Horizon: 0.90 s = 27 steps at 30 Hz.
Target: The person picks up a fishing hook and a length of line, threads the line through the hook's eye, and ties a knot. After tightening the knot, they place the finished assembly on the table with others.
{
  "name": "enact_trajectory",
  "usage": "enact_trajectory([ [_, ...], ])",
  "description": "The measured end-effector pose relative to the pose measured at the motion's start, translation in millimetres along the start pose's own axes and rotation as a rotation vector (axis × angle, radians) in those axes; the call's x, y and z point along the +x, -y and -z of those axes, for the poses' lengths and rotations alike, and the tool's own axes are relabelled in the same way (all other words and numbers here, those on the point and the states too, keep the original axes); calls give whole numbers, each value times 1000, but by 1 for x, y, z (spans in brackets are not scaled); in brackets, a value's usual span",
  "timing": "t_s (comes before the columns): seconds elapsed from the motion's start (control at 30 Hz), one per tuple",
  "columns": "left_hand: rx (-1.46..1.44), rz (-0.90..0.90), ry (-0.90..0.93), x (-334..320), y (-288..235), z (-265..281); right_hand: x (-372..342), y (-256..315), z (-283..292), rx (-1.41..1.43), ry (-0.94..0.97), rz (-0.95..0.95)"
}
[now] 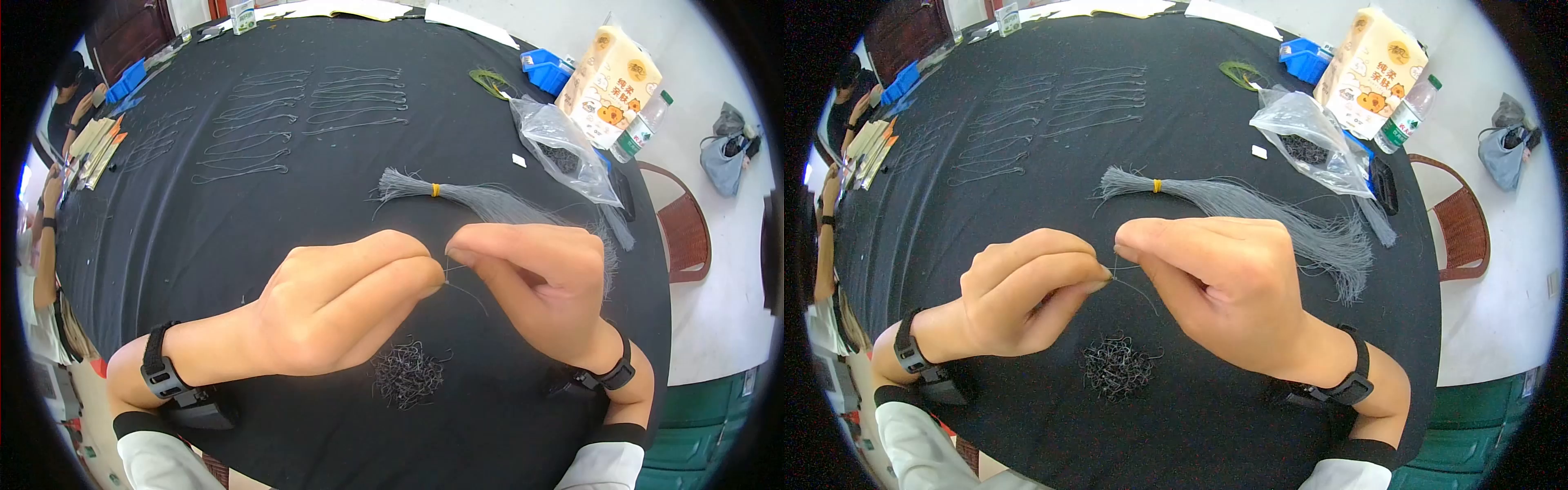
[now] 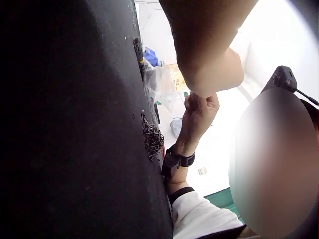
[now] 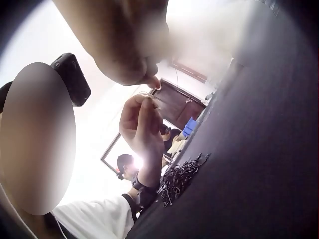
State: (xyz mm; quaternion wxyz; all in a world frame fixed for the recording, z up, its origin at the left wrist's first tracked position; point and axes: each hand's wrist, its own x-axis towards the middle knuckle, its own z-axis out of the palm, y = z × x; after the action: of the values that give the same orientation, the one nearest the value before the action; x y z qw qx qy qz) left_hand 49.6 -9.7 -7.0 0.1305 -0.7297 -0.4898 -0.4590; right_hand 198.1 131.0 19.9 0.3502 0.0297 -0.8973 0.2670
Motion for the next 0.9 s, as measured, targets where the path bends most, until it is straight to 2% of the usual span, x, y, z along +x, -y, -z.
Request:
enact_trajectory([
  [0.3, -23, 56, 9, 2, -4, 1, 0, 2, 3, -57, -15, 49],
  [0.7, 39, 130, -23, 3, -8, 3, 0, 26, 14, -14, 114, -120],
  [0.9, 11, 181, -37, 3, -11, 2, -7, 19, 3, -41, 147, 57],
])
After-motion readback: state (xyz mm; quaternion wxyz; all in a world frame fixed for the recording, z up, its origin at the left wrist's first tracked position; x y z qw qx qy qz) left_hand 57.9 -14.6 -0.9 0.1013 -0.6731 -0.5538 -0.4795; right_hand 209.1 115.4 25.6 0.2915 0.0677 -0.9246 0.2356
